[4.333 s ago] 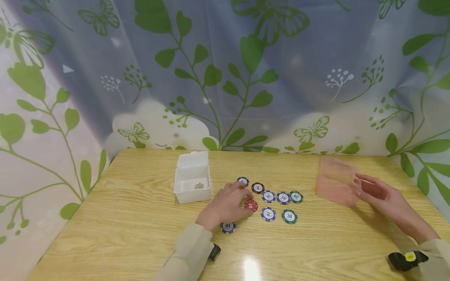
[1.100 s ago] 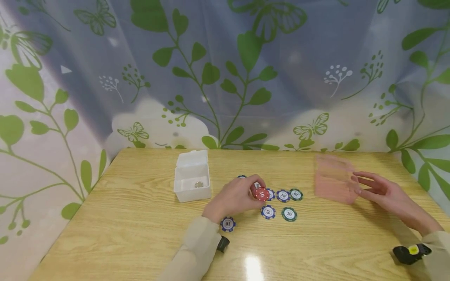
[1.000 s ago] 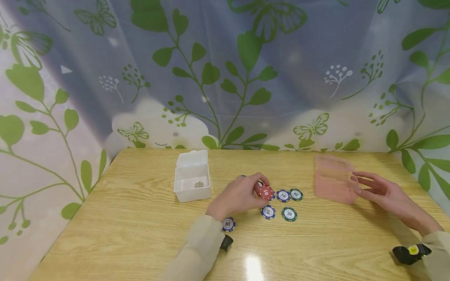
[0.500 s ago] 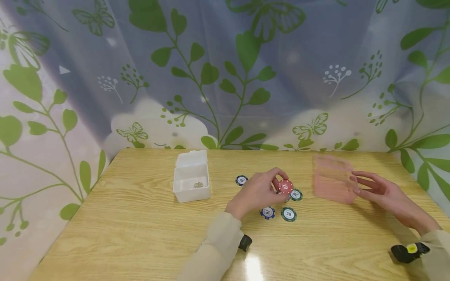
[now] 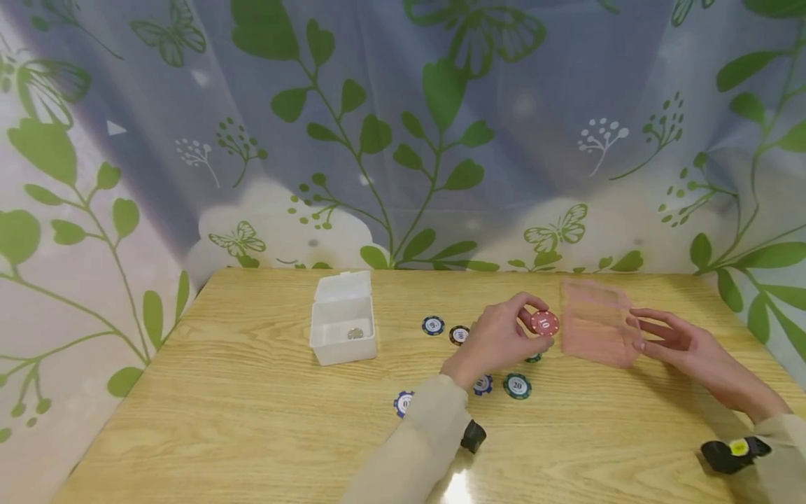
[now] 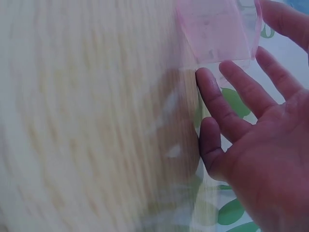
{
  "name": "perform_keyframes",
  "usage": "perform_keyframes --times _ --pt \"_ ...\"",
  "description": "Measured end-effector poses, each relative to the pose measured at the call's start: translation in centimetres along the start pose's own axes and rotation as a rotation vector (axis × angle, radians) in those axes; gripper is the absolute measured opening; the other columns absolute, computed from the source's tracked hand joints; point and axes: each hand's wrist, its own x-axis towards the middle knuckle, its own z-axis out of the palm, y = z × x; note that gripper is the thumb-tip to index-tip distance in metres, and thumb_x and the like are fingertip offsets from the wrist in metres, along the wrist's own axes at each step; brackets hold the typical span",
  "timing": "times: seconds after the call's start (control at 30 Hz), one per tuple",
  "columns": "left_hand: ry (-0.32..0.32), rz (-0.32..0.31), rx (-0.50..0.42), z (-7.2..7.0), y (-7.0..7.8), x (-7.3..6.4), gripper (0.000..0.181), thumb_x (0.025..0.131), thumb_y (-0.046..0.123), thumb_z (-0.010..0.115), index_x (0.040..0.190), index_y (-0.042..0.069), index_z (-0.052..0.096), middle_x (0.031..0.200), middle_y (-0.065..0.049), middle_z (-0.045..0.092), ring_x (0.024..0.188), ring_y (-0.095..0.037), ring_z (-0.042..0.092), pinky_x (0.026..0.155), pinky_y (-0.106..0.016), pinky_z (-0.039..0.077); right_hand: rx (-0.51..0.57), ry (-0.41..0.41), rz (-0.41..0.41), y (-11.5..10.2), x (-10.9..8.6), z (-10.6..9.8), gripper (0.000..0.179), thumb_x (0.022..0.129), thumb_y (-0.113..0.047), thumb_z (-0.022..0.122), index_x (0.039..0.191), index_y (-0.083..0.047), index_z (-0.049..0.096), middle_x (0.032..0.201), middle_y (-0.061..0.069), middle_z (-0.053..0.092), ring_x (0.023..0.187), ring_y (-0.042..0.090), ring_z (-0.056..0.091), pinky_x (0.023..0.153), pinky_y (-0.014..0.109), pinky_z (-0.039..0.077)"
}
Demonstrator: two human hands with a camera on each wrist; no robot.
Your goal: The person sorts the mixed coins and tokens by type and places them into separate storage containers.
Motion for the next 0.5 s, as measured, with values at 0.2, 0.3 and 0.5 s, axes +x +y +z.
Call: perform_keyframes --times 0.2,0.3,0.5 --pt "0.003 -0.003 -0.012 1.5 1.0 1.4 0.041 0.091 0.031 0.078 0.127 0.026 0.061 0.09 0.014 0.061 0.065 0.003 0.059 0.059 -0.018 0.049 -0.013 -0.003 0.087 -0.2 -0.1 -0.2 0.063 0.105 -0.029 0.06 0.16 -0.017 0.031 0.123 -0.045 0.044 0.102 -0.019 0.053 0.069 0.027 0.053" --pt "0.006 -0.003 -0.017 2.1 1.3 2.0 0.04 0.09 0.032 0.079 0.126 0.027 0.061 0.088 0.014 0.061 0.064 0.003 0.059 0.06 -0.017 0.048 -0.014 -0.007 0.101 -0.4 -0.2 -0.3 0.064 0.105 -0.031 0.06 0.16 -0.016 0.031 0.121 -0.046 0.045 0.102 -0.018 0.054 0.07 0.03 0.055" --pt "-0.001 -0.023 0.012 3.1 1.9 3.2 0.04 0.088 0.034 0.08 0.122 0.03 0.061 0.086 0.016 0.061 0.069 0.003 0.058 0.063 -0.017 0.046 -0.015 0.003 0.064 -0.6 0.1 -0.1 0.061 0.105 -0.025 0.06 0.158 -0.014 0.034 0.12 -0.046 0.047 0.096 -0.011 0.059 0.067 0.03 0.054"
